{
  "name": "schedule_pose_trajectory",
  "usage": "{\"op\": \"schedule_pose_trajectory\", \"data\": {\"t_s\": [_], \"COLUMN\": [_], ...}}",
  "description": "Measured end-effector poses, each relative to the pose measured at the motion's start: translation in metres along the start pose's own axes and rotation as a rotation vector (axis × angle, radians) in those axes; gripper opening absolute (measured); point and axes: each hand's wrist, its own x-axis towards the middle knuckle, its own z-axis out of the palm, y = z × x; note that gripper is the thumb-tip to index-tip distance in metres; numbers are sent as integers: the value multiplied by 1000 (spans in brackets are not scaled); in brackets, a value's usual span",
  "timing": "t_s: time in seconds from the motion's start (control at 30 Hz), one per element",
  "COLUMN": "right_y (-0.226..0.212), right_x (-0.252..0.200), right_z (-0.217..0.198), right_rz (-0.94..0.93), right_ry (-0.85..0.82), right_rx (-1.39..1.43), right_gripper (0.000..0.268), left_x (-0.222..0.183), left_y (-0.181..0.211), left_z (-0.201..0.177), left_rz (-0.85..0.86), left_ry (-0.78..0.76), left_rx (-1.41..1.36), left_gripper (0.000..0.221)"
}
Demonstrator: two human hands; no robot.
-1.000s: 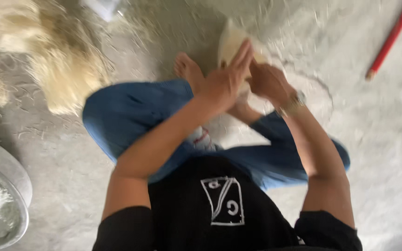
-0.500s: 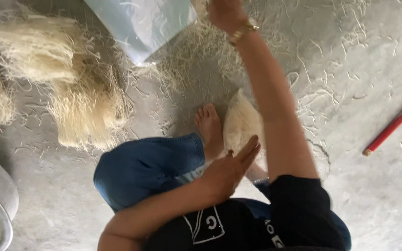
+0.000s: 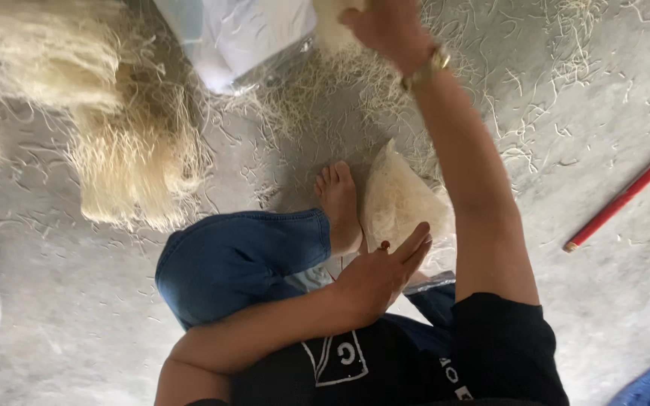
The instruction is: The person puts dried noodle-like food material into plastic bags by hand and ties them closed.
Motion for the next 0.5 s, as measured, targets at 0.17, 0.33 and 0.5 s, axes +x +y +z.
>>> {"op": "schedule_pose_trajectory", "data": {"t_s": [0.17, 0.33, 0.5], "right_y": [12, 37, 71], "right_x": [-22, -49, -72], "right_z": [-27, -36, -40], "right_rz": [-134, 132, 108], "right_ry": [-97, -93, 10], "right_rx": [150, 198, 245], "right_gripper": [17, 28, 18], "left_x": [1, -3, -4], "left_y": [4, 1, 7], "left_z": [20, 18, 11], "left_rz": [-4, 30, -10], "left_ry": [-73, 18, -10], "left_rx": [146, 72, 140], "left_gripper": [71, 71, 68]}}
